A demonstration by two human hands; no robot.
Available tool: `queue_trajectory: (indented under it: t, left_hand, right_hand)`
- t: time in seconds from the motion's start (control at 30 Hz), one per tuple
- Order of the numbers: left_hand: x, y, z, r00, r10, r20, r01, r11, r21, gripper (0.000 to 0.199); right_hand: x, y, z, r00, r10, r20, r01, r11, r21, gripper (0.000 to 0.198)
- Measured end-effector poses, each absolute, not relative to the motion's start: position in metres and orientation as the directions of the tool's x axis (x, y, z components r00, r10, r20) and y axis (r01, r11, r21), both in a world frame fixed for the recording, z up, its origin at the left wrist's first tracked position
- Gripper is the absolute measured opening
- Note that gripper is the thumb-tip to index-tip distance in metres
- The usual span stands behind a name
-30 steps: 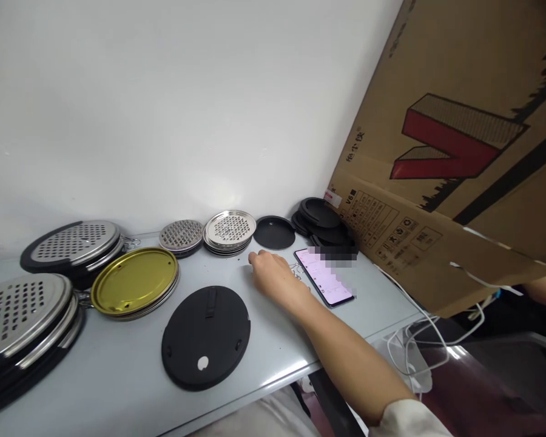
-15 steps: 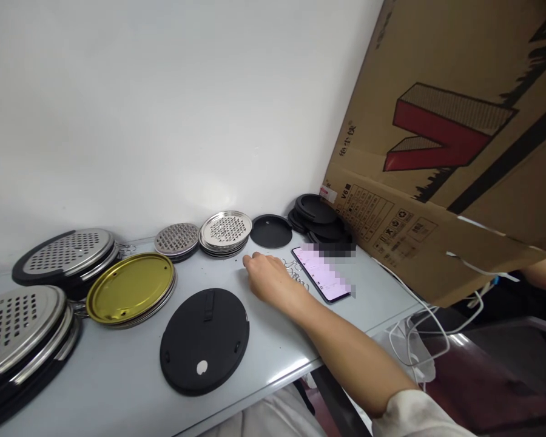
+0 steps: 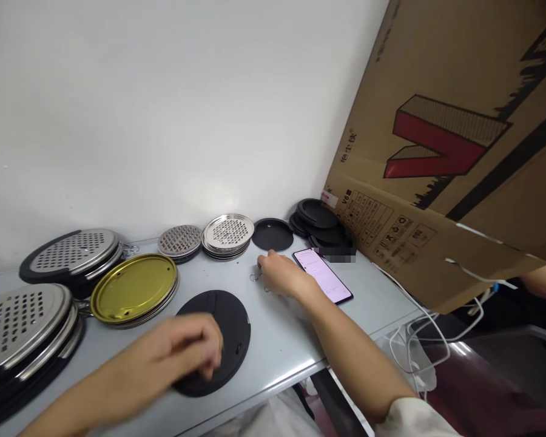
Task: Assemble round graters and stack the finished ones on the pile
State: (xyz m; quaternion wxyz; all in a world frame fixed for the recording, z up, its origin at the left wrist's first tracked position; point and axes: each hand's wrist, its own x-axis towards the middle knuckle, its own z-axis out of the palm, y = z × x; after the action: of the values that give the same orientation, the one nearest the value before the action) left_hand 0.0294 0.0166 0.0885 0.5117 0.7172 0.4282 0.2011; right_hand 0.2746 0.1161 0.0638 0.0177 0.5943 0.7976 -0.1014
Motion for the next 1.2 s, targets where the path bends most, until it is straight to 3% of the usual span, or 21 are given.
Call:
queue_trajectory:
  t: [0.2,0.37,0.53,0.63,0.83,1.2]
  left_hand:
    - [0.02,0.065,0.072,0.236,0.971,0.023,0.583,-0.161,0.797,0.037]
    - [0.01,0.061,0.06,0.148,0.986,0.071,0.563,-0.143,0.814,0.034]
    - [0.015,0.06,0.051,0.099,0.987,0.129,0.546,-0.162,0.822,0.029]
    - [0.018,0.06,0.045,0.11,0.972,0.205,0.542,-0.232,0.808,0.025]
    - [0.017,0.059,0.039,0.125,0.932,0.341,0.525,-0.354,0.774,0.02]
    - [0.017,0.061,0.038,0.09,0.958,0.272,0.536,-0.277,0.798,0.022]
  right_hand:
    - [0.29,0.127,0.069,-0.319,0.938,-0.138,0.928,0.279,-0.249,0.037]
    - [0.312,0.134,0.091,-0.314,0.947,-0.065,0.919,0.286,-0.272,0.04]
    - [0.321,0.14,0.078,-0.334,0.942,0.042,0.87,0.325,-0.37,0.032]
    - [0.33,0.142,0.065,-0.213,0.974,0.08,0.916,0.228,-0.329,0.033]
    - [0.344,0.138,0.058,-0.19,0.981,-0.048,0.957,0.174,-0.233,0.032]
    - [0.342,0.149,0.035,-0.158,0.979,-0.133,0.983,0.143,-0.113,0.042]
